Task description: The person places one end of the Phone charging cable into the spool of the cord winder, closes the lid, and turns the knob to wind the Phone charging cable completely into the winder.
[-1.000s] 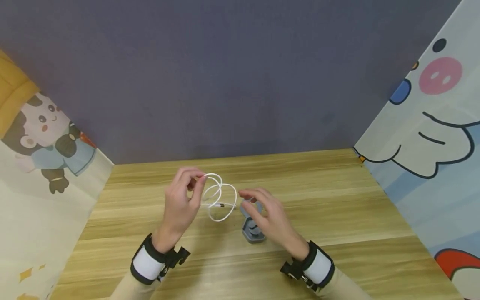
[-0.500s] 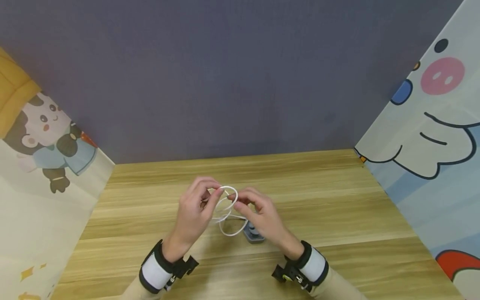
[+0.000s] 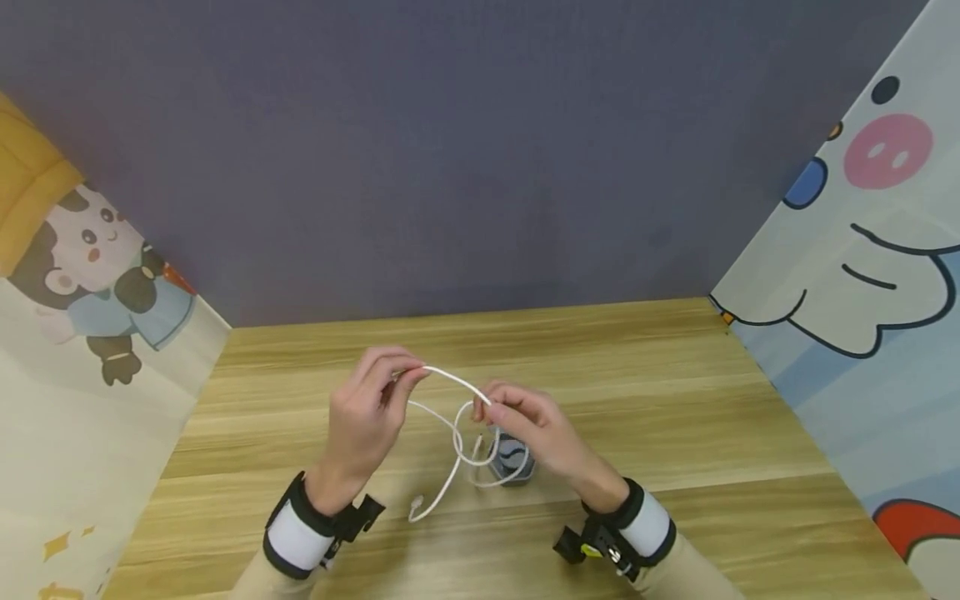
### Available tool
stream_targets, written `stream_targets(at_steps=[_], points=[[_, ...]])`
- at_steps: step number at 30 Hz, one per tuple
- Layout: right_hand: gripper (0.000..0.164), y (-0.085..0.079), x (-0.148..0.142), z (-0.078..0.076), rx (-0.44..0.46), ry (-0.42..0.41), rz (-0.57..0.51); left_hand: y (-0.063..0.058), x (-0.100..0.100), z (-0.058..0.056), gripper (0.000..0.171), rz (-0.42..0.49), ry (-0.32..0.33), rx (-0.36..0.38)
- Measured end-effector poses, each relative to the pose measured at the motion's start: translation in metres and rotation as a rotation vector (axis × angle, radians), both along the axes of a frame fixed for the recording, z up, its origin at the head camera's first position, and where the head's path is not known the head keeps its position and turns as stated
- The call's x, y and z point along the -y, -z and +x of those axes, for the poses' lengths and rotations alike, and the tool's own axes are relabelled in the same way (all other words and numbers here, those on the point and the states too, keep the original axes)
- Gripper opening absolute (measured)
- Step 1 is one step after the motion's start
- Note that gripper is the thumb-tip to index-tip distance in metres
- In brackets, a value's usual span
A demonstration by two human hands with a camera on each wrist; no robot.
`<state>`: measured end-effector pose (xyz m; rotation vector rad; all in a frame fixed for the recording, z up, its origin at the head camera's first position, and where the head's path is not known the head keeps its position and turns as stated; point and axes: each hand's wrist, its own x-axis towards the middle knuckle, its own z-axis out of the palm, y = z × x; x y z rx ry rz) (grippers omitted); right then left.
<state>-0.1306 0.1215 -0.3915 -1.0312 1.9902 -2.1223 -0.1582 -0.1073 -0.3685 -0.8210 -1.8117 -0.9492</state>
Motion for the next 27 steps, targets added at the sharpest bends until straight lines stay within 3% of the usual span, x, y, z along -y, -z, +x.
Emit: stream_targets(at_steps=[4,11,21,27], points=[[0.018,-0.004,-0.013,0.001,-0.002,-0.019,-0.011,-0.003,0.010,-0.005,0.029,0.011,-0.039,-0.028],[0.017,-0.013,-0.036,0.000,-0.087,-0.022,-0.053,-0.008,0.028,-0.012,0.033,0.040,-0.111,-0.091],[0.036,-0.022,-0.066,0.001,-0.113,0.049,-0.009,-0.011,0.040,-0.019,0.034,0.059,-0.187,-0.118],[0.038,-0.024,-0.087,0.000,-0.111,0.097,0.011,-0.011,0.051,-0.021,0.036,0.052,-0.221,-0.122]])
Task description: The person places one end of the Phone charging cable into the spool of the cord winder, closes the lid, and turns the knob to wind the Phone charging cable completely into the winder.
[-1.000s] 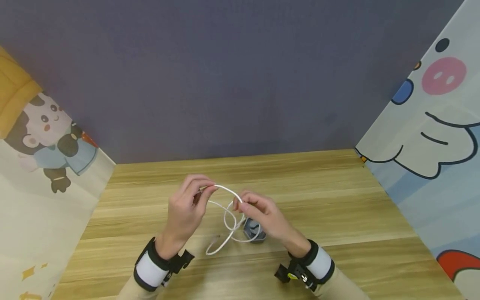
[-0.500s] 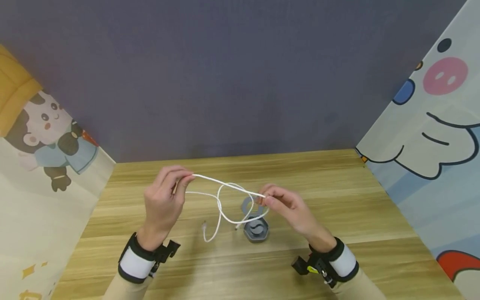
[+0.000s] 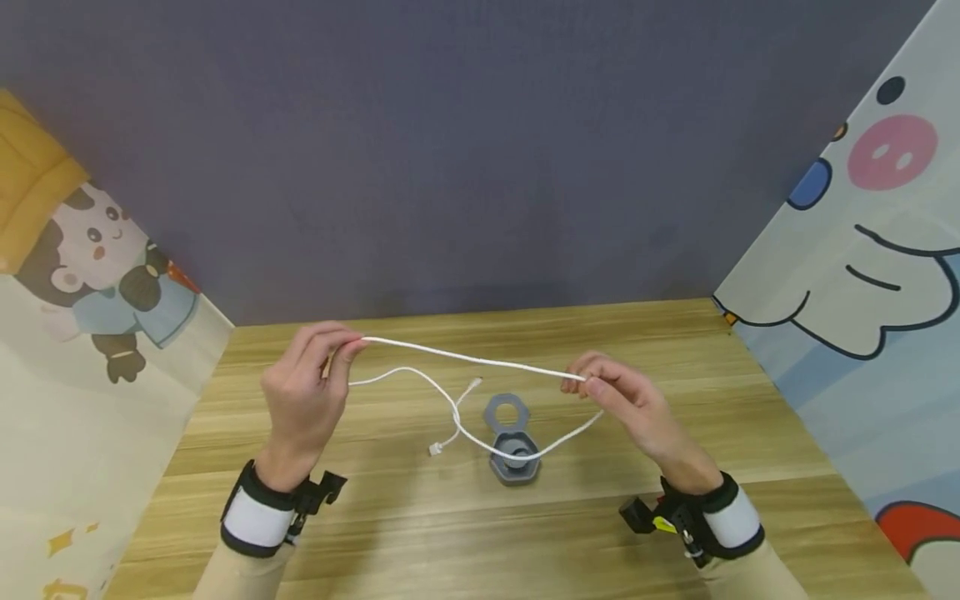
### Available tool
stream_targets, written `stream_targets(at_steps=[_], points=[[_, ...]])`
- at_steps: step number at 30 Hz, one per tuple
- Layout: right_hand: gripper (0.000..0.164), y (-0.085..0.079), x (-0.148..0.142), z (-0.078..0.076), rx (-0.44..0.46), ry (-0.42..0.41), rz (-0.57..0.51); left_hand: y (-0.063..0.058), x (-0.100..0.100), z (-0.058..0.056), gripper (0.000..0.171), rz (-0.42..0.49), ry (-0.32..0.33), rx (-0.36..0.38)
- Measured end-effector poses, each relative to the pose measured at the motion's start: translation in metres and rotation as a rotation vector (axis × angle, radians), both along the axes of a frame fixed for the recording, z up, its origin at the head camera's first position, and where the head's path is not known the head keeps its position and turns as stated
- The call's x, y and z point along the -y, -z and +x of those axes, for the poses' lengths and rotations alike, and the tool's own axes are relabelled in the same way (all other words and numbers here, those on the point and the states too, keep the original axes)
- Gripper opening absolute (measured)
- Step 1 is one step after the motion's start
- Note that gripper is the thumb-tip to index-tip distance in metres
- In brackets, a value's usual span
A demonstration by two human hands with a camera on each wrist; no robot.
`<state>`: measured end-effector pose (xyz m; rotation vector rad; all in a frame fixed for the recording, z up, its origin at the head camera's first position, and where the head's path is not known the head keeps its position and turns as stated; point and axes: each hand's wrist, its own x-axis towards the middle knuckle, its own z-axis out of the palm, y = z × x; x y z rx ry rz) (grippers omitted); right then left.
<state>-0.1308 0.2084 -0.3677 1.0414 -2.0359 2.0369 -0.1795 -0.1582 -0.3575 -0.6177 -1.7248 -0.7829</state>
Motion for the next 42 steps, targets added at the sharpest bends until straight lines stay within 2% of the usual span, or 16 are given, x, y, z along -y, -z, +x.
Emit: stream_targets(at_steps=[8,16,23,26,30,33,42], points=[[0.026,0.003,-0.028,-0.002,0.025,0.110,0.036,0.004,0.014,-0.004,0.040,0.012,-0.058,0.011],[0.031,0.009,-0.043,-0.007,-0.068,0.123,-0.006,0.008,0.023,-0.006,0.040,0.008,-0.093,0.026],[0.030,0.015,-0.063,-0.006,-0.024,0.166,-0.101,0.014,0.042,-0.007,0.048,0.061,-0.144,0.073],[0.030,0.019,-0.072,-0.006,-0.031,0.144,-0.172,0.017,0.049,-0.005,0.049,0.069,-0.161,0.084],[0.030,0.026,-0.080,-0.009,-0.066,0.119,-0.208,0.020,0.053,-0.003,0.045,0.062,-0.152,0.085],[0.031,0.030,-0.084,-0.010,-0.080,0.135,-0.205,0.022,0.054,-0.003,0.042,0.061,-0.147,0.087],[0.028,0.038,-0.097,-0.007,-0.078,0.188,-0.196,0.030,0.061,-0.002,0.046,0.044,-0.190,0.095]])
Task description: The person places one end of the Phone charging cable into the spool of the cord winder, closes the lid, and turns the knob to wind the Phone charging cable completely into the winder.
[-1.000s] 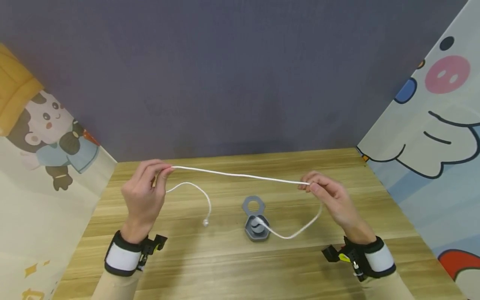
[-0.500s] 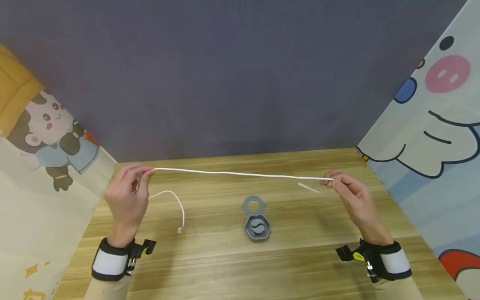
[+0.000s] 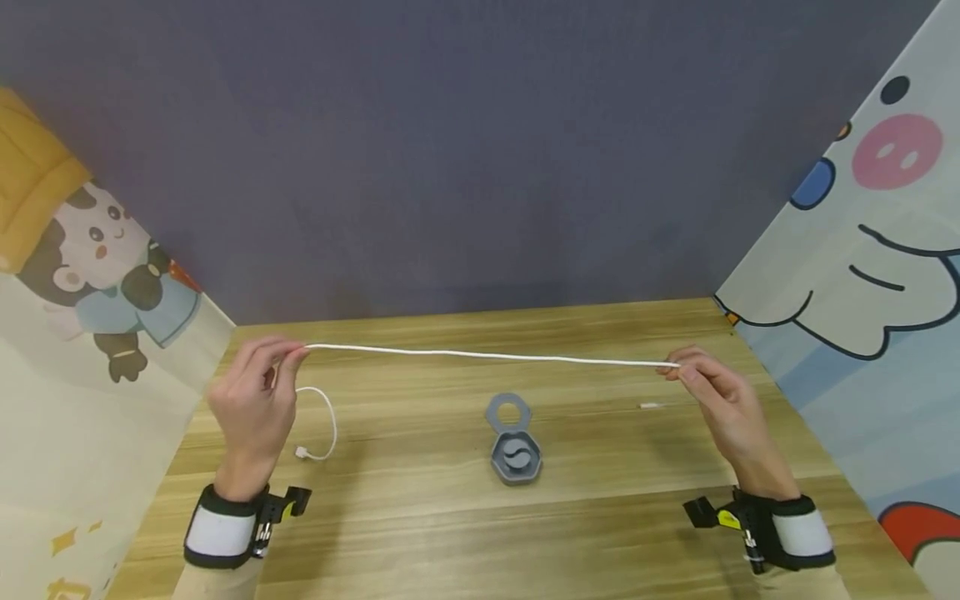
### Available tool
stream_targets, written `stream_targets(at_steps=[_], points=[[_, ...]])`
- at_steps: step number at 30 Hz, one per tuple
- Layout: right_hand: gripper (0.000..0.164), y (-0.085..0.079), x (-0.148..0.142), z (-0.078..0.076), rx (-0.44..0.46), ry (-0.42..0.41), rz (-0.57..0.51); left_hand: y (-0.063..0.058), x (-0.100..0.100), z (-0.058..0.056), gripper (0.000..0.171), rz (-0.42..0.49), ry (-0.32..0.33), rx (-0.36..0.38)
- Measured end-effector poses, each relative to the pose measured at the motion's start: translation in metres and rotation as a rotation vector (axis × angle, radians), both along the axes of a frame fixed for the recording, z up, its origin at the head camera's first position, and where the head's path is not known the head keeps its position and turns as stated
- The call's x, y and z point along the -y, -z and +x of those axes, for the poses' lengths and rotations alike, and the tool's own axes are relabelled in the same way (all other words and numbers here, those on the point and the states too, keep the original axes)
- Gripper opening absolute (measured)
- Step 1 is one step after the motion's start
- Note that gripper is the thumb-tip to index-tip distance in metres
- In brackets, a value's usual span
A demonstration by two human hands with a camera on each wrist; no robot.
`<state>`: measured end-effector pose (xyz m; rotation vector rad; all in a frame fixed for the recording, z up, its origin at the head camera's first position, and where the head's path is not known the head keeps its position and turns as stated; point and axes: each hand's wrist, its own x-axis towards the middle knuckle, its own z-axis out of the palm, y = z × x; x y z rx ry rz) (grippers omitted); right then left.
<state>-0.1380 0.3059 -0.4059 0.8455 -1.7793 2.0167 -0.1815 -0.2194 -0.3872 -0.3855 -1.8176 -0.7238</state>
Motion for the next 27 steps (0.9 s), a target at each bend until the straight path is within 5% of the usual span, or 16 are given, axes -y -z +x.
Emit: stream_targets(at_steps=[14,21,27], points=[[0.031,0.014,-0.019,0.004,0.019,0.052,-0.036,0.014,0.012,0.002,0.049,-0.006,-0.049,0.056],[0.033,0.019,-0.025,0.008,0.065,0.120,-0.033,0.017,0.014,0.002,0.017,-0.017,-0.049,0.079],[0.035,0.023,-0.030,0.010,0.108,0.157,-0.067,0.019,0.017,0.003,0.013,-0.025,-0.072,0.095]])
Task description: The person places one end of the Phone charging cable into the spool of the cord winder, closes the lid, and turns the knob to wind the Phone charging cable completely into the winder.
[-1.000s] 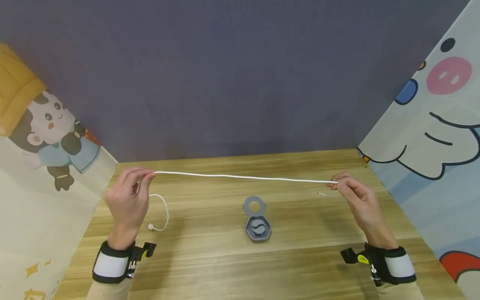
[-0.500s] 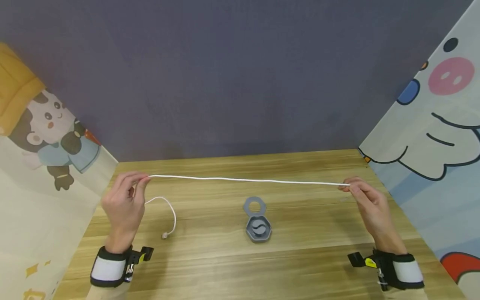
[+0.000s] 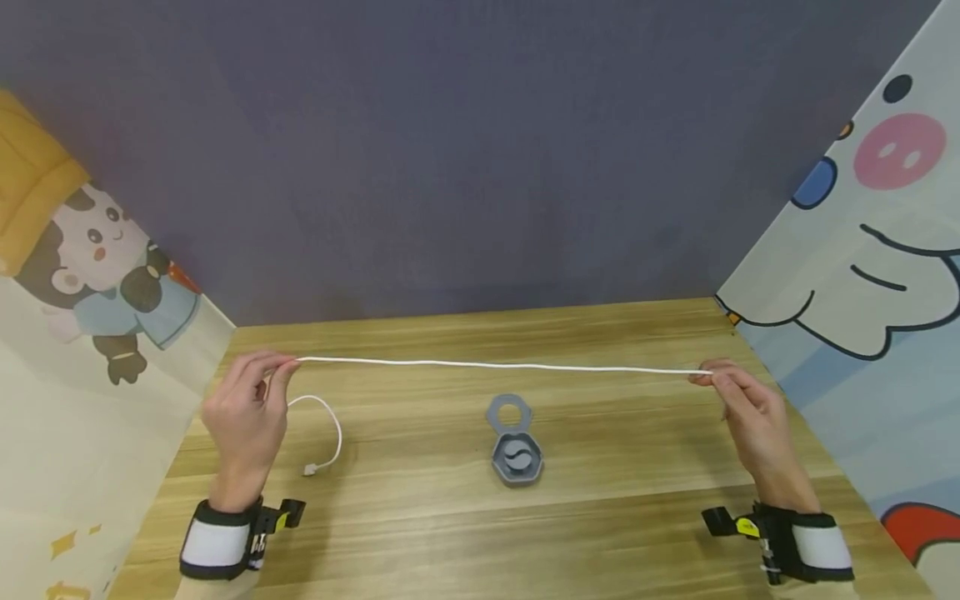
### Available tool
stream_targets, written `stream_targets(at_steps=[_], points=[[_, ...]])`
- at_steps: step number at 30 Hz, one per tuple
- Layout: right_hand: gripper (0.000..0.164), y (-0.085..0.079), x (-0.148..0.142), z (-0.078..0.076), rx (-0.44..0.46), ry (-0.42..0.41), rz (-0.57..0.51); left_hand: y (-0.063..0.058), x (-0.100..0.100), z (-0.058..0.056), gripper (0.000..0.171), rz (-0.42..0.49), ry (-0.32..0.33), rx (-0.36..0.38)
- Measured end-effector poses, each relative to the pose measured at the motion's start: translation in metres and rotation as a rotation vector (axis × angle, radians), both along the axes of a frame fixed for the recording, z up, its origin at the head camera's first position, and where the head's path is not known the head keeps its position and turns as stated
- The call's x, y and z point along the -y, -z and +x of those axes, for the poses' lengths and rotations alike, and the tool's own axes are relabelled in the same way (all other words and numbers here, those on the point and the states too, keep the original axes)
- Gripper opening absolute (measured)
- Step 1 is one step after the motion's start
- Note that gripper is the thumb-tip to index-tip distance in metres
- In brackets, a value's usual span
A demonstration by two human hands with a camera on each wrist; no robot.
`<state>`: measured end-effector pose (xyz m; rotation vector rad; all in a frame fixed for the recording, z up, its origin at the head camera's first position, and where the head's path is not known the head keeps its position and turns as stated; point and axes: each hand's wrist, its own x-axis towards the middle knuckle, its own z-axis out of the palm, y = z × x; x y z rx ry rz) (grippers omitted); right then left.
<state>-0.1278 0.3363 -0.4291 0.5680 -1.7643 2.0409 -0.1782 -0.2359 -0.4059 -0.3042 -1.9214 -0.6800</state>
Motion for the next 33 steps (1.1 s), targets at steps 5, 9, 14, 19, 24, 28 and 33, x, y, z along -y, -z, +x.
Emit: stream_targets(at_steps=[5,9,14,19,24,28,33], points=[[0.035,0.002,-0.004,0.000,-0.009,-0.014,-0.014,0.002,0.001,0.001,0.014,0.006,-0.009,0.008],[0.033,0.002,-0.005,0.001,0.016,0.004,-0.014,0.004,0.002,0.002,0.014,-0.004,-0.015,0.021],[0.030,0.003,-0.004,0.001,0.041,0.002,-0.035,0.010,0.003,0.006,0.015,-0.021,0.002,0.085],[0.027,0.005,-0.001,0.002,0.046,0.012,0.022,0.019,0.007,0.006,0.018,-0.047,0.007,0.128],[0.026,0.006,0.008,0.003,0.038,0.023,0.062,0.023,0.010,0.008,0.020,-0.111,-0.012,0.187],[0.026,0.006,0.020,0.004,0.046,0.020,0.117,0.023,0.009,0.012,0.017,-0.151,-0.036,0.271],[0.023,0.006,0.037,0.003,0.089,0.041,0.221,0.030,0.003,0.017,0.017,-0.192,-0.054,0.380]])
